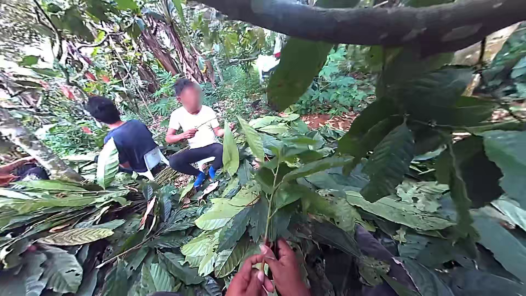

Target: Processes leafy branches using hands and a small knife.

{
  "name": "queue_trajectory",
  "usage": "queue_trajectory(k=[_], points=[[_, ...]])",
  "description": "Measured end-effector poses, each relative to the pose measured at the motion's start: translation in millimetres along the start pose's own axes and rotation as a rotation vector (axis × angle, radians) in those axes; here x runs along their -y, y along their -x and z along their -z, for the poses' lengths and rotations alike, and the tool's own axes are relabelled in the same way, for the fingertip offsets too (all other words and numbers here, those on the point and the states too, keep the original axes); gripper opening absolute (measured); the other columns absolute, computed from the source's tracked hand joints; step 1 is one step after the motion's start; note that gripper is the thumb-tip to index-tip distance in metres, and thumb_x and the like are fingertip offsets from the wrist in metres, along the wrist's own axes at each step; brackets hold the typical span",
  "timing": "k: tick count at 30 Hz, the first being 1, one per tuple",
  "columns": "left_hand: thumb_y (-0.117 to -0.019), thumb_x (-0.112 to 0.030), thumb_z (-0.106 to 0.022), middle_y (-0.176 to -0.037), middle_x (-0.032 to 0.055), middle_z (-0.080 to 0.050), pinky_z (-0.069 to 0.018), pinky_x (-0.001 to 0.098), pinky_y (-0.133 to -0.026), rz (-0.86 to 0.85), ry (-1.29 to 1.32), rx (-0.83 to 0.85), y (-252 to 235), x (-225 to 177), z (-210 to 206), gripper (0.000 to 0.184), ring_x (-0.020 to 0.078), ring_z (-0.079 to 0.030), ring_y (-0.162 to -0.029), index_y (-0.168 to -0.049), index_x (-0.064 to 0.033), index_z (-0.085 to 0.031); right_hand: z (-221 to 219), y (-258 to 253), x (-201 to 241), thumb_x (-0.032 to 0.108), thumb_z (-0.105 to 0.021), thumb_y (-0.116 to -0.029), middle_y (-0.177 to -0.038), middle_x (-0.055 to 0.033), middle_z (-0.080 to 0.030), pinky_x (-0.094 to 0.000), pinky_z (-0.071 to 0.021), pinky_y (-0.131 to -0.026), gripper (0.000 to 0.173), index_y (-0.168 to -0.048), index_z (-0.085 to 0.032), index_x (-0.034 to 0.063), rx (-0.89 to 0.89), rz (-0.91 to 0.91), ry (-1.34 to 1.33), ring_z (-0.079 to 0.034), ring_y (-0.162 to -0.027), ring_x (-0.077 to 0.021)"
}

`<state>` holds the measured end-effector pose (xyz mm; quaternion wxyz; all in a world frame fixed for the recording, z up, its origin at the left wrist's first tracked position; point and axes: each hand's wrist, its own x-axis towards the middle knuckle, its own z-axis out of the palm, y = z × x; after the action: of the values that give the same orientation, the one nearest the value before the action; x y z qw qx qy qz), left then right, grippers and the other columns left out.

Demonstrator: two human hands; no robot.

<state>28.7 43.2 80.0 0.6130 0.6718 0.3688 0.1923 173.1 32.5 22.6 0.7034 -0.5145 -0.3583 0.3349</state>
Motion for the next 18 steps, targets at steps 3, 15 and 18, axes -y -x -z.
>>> queue_trajectory(k=[3,15,18], points=[[-0.1076,-0.006,-0.040,-0.080,0.0009,-0.067,-0.0476,0.0196,-0.049,-0.107,0.105,-0.075,-6.9,-14.6,-2.0,0.034,0.0033,-0.053,-0.052,-0.140,0.0006,-0.051,6.3,-1.0,-6.4,0.036,-0.052,-0.1049,-0.089,-0.0007,-0.063,-0.0205,-0.0546,-0.074,0.047,-0.122,-0.057,-0.0067,0.108,0.319,0.051,-0.061,-0.079,-0.0004],[-0.1061,-0.002,-0.043,-0.074,0.0015,-0.064,-0.0451,0.0193,-0.046,-0.121,0.138,-0.118,-2.3,-26.5,5.1,0.041,0.0044,-0.051,-0.049,-0.146,0.0001,-0.049,9.1,-3.1,-3.2,0.019,-0.041,-0.1084,-0.091,-0.0051,-0.067,-0.0265,-0.0554,-0.075,0.051,-0.149,-0.039,-0.0118,0.158,0.220,0.112,-0.063,-0.078,-0.0067],[-0.1059,-0.002,-0.043,-0.075,0.0009,-0.065,-0.0463,0.0203,-0.049,-0.091,0.072,-0.110,3.5,-24.8,1.3,0.040,0.0045,-0.051,-0.051,-0.145,0.0000,-0.051,18.9,-14.1,-2.6,0.016,-0.040,-0.1070,-0.100,-0.0067,-0.067,-0.0240,-0.0528,-0.072,0.052,-0.153,-0.035,-0.0084,0.107,0.225,0.123,-0.058,-0.073,-0.0042]])
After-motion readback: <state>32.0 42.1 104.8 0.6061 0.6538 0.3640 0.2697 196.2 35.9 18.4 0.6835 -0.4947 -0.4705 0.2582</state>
